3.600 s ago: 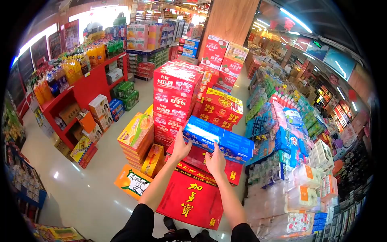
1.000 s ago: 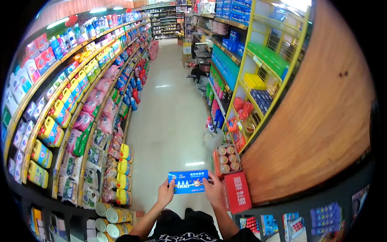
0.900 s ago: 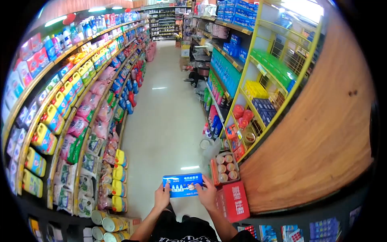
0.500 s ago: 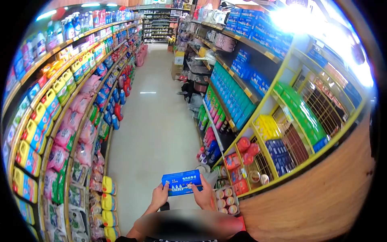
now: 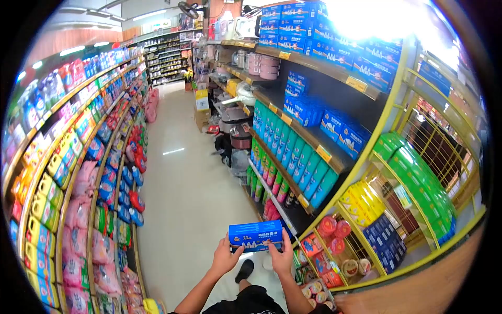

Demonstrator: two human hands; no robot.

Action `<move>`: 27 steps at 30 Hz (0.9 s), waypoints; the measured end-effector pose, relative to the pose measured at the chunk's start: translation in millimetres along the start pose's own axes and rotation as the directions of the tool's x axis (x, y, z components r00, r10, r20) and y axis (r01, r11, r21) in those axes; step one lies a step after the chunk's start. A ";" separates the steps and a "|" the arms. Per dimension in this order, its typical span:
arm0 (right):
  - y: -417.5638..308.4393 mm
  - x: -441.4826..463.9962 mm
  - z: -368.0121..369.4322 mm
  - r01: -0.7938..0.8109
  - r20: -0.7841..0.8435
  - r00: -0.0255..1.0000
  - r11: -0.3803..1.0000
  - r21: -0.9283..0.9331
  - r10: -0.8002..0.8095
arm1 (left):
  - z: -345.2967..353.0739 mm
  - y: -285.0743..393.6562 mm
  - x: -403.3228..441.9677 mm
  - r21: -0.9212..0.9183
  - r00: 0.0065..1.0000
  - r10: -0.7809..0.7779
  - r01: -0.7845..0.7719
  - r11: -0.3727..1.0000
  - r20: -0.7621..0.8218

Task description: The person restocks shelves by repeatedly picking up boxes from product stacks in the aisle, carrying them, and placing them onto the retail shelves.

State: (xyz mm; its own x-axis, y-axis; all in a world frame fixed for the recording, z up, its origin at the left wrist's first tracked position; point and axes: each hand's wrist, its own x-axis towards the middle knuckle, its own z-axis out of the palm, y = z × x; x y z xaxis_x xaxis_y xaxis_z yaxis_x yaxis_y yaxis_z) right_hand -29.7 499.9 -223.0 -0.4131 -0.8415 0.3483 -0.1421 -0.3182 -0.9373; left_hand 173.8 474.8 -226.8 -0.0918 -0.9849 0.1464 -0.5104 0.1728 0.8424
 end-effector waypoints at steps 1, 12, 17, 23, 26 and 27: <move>7.2 21.9 8.3 -0.002 -0.035 0.999 0.998 0.064 0.005 | 0.7 3.7 27.1 0.037 0.999 0.038 -0.038 0.999 -0.012; 18.9 269.9 72.6 0.193 -0.201 0.963 0.980 0.054 -0.179 | 14.4 57.1 340.4 -0.218 0.927 0.374 -0.366 0.905 -0.004; 12.5 358.9 82.9 0.427 -0.262 0.802 0.823 -0.376 -0.536 | 34.8 92.6 464.9 -0.375 0.846 0.532 -0.504 0.778 -0.034; 0.7 451.0 97.8 0.400 -0.282 0.728 0.721 -0.566 -0.625 | 44.9 152.7 587.8 -0.556 0.757 0.641 -0.483 0.677 0.123; -16.9 502.4 111.0 0.315 -0.351 0.681 0.690 -0.652 -0.643 | 55.0 182.8 652.5 -0.666 0.665 0.735 -0.488 0.563 0.134; -18.3 516.5 112.7 0.292 -0.373 0.693 0.713 -0.637 -0.617 | 53.4 193.2 670.0 -0.668 0.633 0.756 -0.492 0.559 0.166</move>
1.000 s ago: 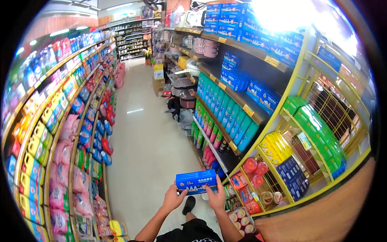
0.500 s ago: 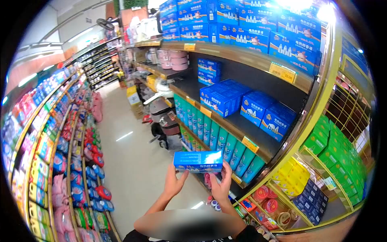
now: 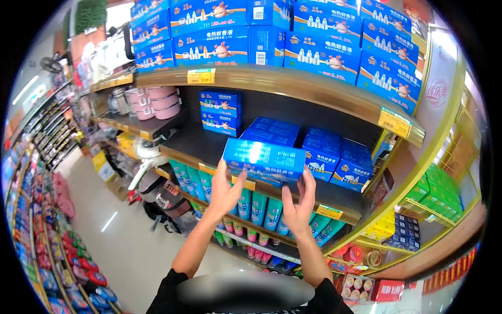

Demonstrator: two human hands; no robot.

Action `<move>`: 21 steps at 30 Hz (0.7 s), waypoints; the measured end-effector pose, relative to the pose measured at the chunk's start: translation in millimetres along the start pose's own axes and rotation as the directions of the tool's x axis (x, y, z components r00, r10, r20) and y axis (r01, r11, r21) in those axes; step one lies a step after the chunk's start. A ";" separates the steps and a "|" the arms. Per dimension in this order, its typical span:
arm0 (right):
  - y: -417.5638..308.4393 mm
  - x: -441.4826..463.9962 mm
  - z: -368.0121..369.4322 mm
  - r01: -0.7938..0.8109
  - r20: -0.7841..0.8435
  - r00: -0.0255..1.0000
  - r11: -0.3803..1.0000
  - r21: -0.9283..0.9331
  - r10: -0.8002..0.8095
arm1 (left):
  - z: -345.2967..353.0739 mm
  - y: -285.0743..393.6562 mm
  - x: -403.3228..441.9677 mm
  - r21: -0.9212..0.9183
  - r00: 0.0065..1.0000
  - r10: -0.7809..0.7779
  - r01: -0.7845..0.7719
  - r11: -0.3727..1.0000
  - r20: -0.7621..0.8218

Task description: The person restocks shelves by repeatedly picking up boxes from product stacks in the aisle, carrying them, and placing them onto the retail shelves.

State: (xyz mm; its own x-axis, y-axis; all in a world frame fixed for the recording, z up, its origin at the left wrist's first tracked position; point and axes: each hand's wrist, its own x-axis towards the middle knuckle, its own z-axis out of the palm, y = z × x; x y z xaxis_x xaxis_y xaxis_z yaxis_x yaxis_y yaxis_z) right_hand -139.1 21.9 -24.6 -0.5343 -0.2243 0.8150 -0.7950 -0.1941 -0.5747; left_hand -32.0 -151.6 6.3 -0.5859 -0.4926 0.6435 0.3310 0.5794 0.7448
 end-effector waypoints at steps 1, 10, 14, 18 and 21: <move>3.5 10.5 9.8 -0.034 0.001 0.999 0.999 0.003 0.034 | -6.0 -9.7 17.0 -0.031 1.000 0.001 -0.001 1.000 0.015; 29.0 66.8 53.2 -0.278 -0.036 0.960 0.956 -0.096 0.276 | -14.6 -102.7 114.0 -0.021 0.979 0.027 -0.023 1.000 0.204; 25.5 72.2 63.7 -0.255 -0.089 0.966 0.957 -0.142 0.244 | -17.7 -100.3 114.9 0.035 0.974 0.011 -0.020 0.999 0.228; 24.1 75.5 64.9 -0.281 -0.074 0.960 0.930 -0.238 0.271 | -11.2 -112.7 120.4 0.072 0.972 0.047 -0.065 0.995 0.230; 36.0 79.7 62.2 -0.354 -0.049 0.935 0.920 -0.166 0.351 | -10.9 -114.5 128.2 0.007 0.957 0.007 -0.010 1.000 0.289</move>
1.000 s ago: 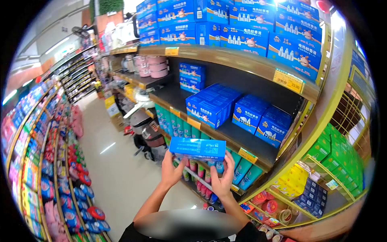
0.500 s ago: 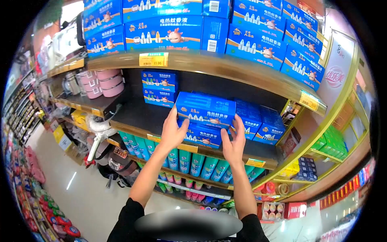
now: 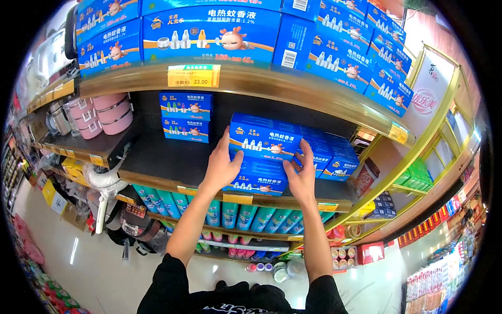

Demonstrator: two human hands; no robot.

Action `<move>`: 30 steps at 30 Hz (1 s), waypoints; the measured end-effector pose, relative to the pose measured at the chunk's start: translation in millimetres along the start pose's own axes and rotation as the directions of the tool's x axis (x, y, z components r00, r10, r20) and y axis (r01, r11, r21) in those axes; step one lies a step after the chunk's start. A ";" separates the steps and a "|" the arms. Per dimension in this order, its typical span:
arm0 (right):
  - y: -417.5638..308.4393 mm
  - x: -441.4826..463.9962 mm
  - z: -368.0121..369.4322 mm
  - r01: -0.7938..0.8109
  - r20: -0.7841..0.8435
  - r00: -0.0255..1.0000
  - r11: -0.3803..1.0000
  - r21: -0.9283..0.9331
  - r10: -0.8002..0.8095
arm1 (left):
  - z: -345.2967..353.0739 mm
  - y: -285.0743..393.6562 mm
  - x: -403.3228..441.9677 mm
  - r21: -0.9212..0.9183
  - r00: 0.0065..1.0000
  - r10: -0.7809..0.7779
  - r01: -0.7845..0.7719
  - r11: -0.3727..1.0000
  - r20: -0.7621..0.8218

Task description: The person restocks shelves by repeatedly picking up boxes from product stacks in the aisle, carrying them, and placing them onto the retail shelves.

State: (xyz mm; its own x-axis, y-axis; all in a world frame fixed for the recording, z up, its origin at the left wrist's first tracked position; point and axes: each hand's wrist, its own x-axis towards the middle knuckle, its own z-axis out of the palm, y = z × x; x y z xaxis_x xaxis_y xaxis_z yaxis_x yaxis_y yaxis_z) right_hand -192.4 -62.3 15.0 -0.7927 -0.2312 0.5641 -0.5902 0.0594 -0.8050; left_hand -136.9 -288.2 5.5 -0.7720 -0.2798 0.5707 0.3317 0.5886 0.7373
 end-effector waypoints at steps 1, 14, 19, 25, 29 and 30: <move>2.8 4.4 1.4 0.020 0.002 1.000 0.999 0.031 -0.020 | -1.2 -1.2 4.7 -0.020 1.000 -0.003 0.003 1.000 0.017; 46.5 68.7 2.2 0.113 0.138 0.982 0.986 0.122 -0.130 | -6.7 -21.3 66.9 -0.239 0.949 -0.151 0.220 0.946 0.277; 25.3 49.6 1.2 -0.005 0.145 0.989 0.985 0.172 -0.020 | -2.7 -21.6 56.0 -0.335 0.973 -0.106 0.172 0.926 0.206; 31.8 48.1 3.8 0.043 0.120 0.991 0.988 0.150 -0.061 | 0.1 -19.9 50.5 -0.386 0.986 -0.108 0.150 0.910 0.129; 28.1 44.2 -0.1 0.000 0.157 0.987 0.985 0.173 -0.027 | 0.1 -13.8 44.4 -0.415 0.987 -0.119 0.153 0.897 0.107; 29.0 42.7 0.6 0.005 0.139 0.990 0.983 0.185 -0.032 | -0.5 -14.3 43.0 -0.431 0.988 -0.101 0.142 0.891 0.117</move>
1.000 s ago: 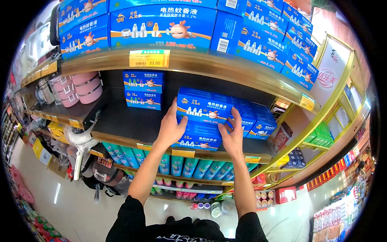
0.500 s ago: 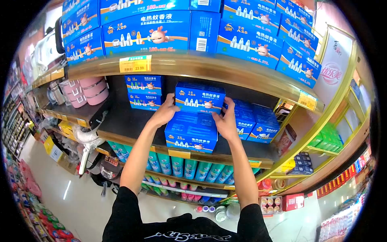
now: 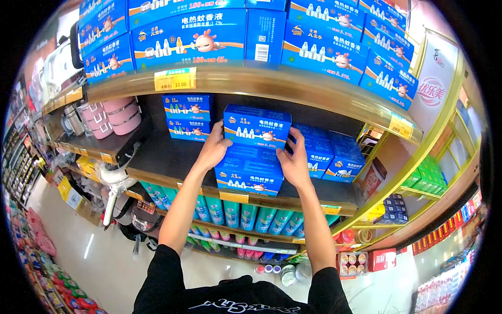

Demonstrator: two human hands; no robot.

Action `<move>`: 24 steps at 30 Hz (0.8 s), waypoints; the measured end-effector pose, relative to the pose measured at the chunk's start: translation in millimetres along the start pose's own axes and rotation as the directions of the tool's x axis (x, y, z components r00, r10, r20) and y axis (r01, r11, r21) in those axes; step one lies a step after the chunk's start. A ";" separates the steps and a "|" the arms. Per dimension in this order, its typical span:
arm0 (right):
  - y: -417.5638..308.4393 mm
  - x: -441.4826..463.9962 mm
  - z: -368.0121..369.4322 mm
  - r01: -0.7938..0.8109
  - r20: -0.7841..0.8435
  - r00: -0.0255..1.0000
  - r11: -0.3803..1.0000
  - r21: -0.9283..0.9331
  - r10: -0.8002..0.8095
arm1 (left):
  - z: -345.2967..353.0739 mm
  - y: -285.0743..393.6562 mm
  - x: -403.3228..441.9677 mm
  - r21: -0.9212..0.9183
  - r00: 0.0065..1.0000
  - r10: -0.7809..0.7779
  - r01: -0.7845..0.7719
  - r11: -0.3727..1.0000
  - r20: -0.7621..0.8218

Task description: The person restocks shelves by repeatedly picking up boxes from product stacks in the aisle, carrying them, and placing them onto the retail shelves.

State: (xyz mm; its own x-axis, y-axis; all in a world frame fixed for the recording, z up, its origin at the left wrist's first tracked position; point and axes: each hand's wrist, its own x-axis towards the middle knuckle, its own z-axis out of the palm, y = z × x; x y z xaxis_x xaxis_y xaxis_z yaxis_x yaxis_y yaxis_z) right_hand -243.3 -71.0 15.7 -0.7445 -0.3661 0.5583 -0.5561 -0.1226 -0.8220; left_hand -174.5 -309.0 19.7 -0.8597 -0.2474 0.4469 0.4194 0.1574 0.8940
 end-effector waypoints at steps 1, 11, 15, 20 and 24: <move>1.7 -2.9 0.9 0.007 -0.017 1.000 1.000 0.011 -0.006 | -1.3 -0.8 -2.0 -0.016 1.000 0.011 -0.011 1.000 0.017; 0.1 -101.6 6.8 -0.206 -0.129 0.973 0.975 -0.089 0.194 | 0.1 -6.0 -111.4 0.255 0.987 -0.133 0.153 0.955 -0.095; -6.7 -105.8 20.5 -0.153 -0.100 0.986 0.953 -0.261 0.131 | 19.2 -7.4 -121.5 0.360 0.986 -0.107 0.148 0.921 -0.131; -29.7 -101.6 22.0 -0.051 -0.180 0.984 0.939 -0.339 -0.012 | 27.2 8.6 -120.2 0.310 0.974 0.101 -0.034 0.950 -0.202; -60.7 -83.5 18.9 0.097 -0.250 0.949 0.931 -0.352 -0.193 | 27.8 60.3 -105.5 0.352 0.951 0.255 -0.183 0.918 -0.172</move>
State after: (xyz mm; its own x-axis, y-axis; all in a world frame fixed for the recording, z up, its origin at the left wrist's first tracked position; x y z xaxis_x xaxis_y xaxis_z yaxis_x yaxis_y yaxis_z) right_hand -140.4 -50.5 16.9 -0.6911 -0.0931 0.7168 -0.7200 0.1749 -0.6715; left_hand -66.7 -246.8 25.6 -0.6608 -0.3593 0.6589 0.4398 0.5260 0.7279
